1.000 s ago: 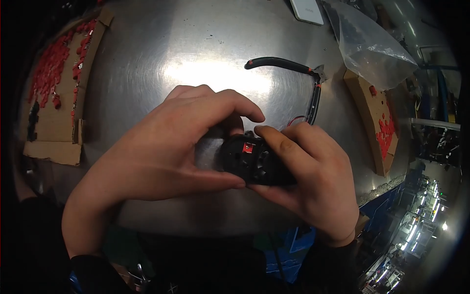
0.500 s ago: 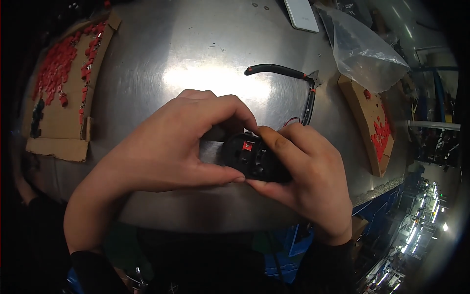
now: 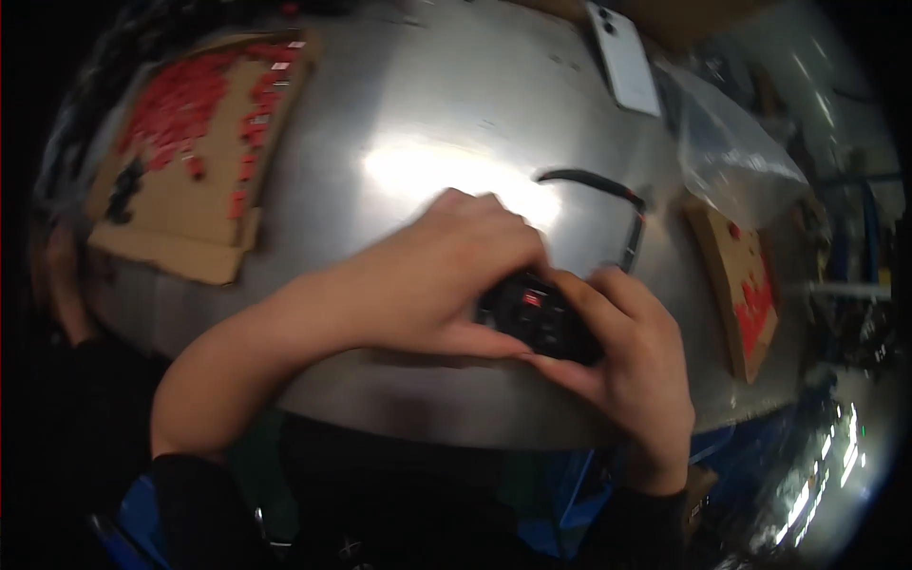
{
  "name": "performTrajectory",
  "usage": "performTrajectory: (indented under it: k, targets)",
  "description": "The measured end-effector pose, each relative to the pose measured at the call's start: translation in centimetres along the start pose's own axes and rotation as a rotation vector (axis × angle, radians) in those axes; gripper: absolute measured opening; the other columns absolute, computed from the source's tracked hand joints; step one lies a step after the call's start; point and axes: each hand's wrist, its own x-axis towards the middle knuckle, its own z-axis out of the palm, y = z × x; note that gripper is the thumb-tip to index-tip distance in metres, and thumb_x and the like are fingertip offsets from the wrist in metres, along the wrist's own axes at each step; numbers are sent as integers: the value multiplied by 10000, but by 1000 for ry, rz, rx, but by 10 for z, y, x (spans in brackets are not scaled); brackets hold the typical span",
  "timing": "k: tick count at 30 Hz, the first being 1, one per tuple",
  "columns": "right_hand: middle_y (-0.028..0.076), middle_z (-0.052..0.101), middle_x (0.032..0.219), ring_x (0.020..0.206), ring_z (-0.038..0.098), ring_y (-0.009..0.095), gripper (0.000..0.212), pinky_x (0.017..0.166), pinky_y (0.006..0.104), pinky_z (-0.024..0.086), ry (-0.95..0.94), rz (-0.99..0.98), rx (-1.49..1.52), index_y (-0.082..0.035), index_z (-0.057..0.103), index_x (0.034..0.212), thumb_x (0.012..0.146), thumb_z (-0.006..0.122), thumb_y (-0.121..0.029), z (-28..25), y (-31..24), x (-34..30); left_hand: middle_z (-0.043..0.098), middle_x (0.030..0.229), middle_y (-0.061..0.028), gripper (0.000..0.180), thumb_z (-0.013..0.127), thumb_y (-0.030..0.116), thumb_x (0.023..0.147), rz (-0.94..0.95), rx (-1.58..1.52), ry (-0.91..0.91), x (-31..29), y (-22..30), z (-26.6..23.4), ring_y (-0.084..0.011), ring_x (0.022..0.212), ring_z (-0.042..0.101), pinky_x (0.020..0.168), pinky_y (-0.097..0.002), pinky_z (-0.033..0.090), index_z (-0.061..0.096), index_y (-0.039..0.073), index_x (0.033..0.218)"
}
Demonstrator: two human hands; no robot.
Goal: Assembling electronic components by connecting internal wiring and securing them within a housing.
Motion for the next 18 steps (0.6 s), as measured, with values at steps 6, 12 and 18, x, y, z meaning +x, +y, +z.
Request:
performTrajectory:
  k: [6, 12, 18]
  targets:
    - [107, 629, 919, 818, 651, 327, 637, 724, 429, 524, 62, -67, -61, -75, 715, 1253, 675, 897, -275, -8, -6, -2, 682, 1066, -83, 527, 844, 432, 781, 95, 17, 42, 5, -2, 7, -321, 1117, 624, 944, -471, 444, 624, 101, 1127]
    - [174, 688, 1042, 808, 710, 333, 655, 737, 413, 545, -62, -87, -144, 3, 696, 1239, 716, 887, -343, -14, -10, 5, 722, 1070, -84, 554, 866, 456, 741, 52, -8, 43, 1, -9, 9, -319, 1113, 660, 953, -466, 448, 647, 120, 1123]
    - [149, 729, 1014, 777, 712, 221, 219, 673, 309, 524, 461, -221, -248, 29, 710, 1126, 950, 645, -84, -28, -23, 18, 731, 1016, -50, 512, 866, 492, 732, 38, -23, 45, 4, -7, 9, -301, 1098, 649, 917, -455, 446, 655, 149, 1049]
